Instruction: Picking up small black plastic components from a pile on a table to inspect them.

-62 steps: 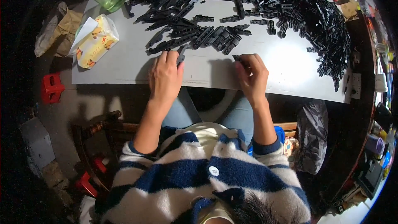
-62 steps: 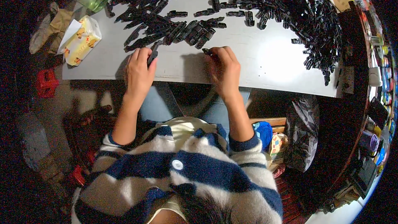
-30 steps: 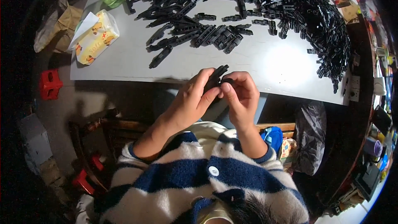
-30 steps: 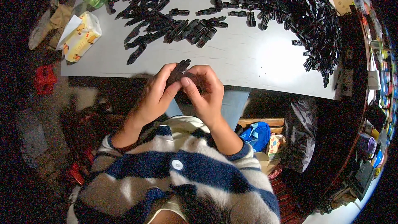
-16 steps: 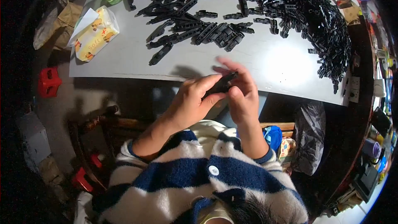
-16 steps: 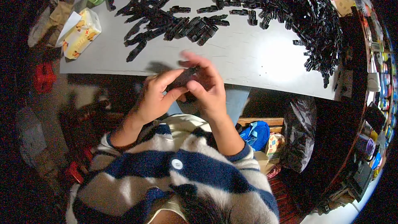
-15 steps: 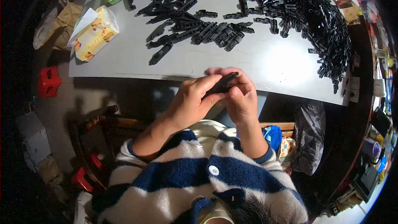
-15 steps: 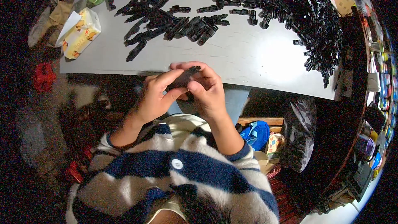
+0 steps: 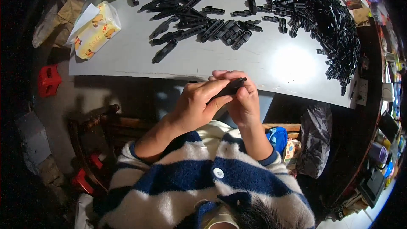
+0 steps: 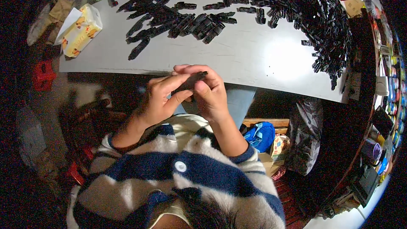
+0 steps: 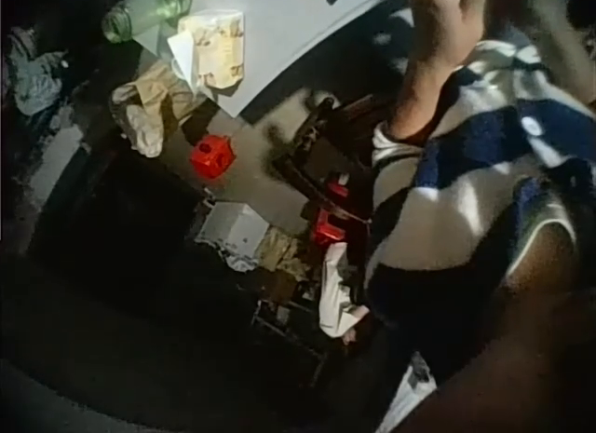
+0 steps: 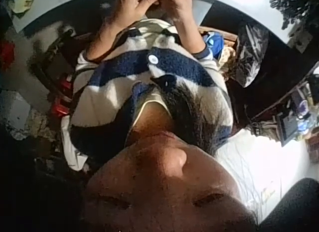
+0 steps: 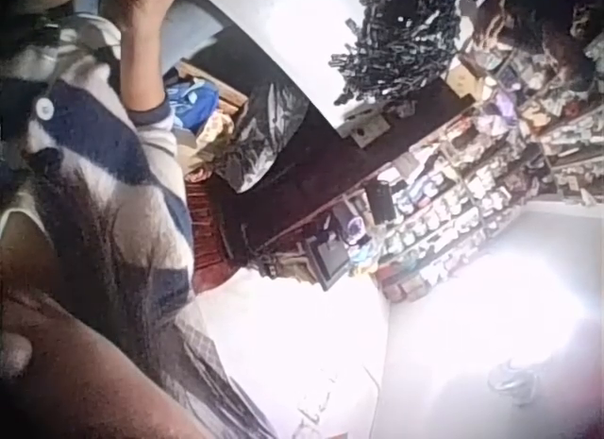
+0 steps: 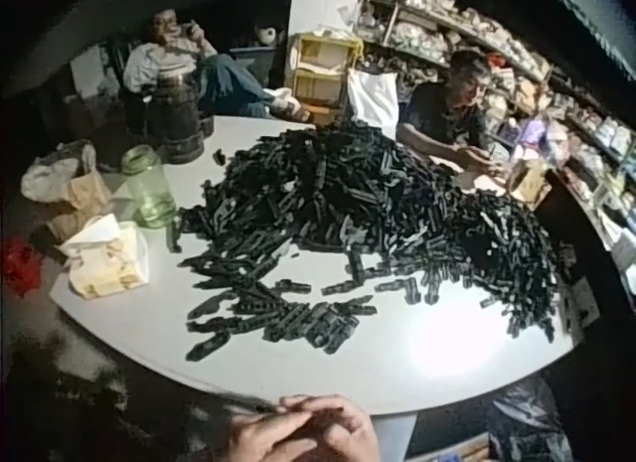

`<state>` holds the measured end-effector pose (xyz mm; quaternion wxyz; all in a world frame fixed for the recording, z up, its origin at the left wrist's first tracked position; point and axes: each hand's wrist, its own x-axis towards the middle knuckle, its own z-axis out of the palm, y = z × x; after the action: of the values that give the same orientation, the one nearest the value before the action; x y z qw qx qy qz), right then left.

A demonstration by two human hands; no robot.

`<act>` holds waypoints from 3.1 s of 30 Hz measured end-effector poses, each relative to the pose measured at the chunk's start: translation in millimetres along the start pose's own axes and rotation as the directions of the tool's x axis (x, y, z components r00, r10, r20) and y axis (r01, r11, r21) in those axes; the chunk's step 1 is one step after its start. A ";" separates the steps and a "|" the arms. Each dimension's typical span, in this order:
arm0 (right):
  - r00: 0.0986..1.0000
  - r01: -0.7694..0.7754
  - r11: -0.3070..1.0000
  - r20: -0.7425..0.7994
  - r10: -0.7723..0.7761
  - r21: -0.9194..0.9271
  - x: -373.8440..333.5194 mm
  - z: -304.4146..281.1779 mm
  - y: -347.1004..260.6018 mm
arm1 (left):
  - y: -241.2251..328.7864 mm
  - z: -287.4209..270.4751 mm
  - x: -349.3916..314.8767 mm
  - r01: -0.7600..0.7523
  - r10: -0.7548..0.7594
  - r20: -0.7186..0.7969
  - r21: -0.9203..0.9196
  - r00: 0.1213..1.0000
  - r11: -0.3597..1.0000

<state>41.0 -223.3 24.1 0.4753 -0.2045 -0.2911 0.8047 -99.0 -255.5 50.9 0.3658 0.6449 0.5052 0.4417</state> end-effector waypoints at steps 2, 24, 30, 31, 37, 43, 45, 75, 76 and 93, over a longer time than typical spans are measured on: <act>0.999 0.030 1.000 0.021 -0.030 -0.001 -1.0 -3.1 5.1 | -0.7 -0.9 -1.5 0.104 -0.101 0.081 -0.038 0.992 0.994; 0.925 0.212 -0.528 0.343 -0.163 -0.822 67.6 -45.8 -47.0 | -57.3 -56.8 0.7 0.266 0.017 -0.340 0.766 0.940 0.586; 0.956 0.161 -0.448 0.252 -0.151 -0.879 59.9 -43.1 -48.2 | -53.4 -44.2 -2.5 0.208 -0.152 -0.279 0.182 0.948 0.961; 0.968 0.154 -0.125 0.175 -0.179 -0.980 55.1 -41.9 -47.7 | -51.2 -41.2 -2.6 0.193 -0.203 -0.228 -0.063 0.952 0.979; 0.994 -0.084 0.785 -0.102 0.026 -0.614 27.1 -10.6 -32.3 | -44.6 -27.9 1.2 0.280 -0.349 0.005 -0.605 0.937 0.745; 0.994 -0.081 0.841 -0.110 0.026 -0.535 17.7 5.0 -26.2 | -17.8 -17.7 8.7 0.323 -0.396 0.054 -0.683 0.917 0.655; 0.993 -0.052 0.833 -0.114 -0.014 -0.551 16.5 7.0 -26.7 | -24.5 -18.8 8.6 0.338 -0.368 0.073 -0.588 0.927 0.735; 0.993 -0.064 0.969 -0.109 0.039 -0.238 8.6 5.9 -13.4 | 0.2 -13.2 3.8 -0.031 0.031 0.004 -0.004 1.000 1.000; 0.994 -0.065 0.974 -0.104 0.043 -0.216 8.6 4.3 -12.7 | 0.6 -13.2 4.1 -0.030 0.030 0.004 -0.005 1.000 1.000; 0.994 -0.105 0.987 -0.030 0.103 -0.121 -1.5 -8.5 -6.3 | -1.6 -13.6 -4.0 0.050 -0.067 0.165 0.107 0.984 0.993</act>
<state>50.8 -220.0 22.0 0.4225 -0.2576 -0.3234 0.8066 -112.6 -258.8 53.2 0.3867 0.6826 0.5132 0.3481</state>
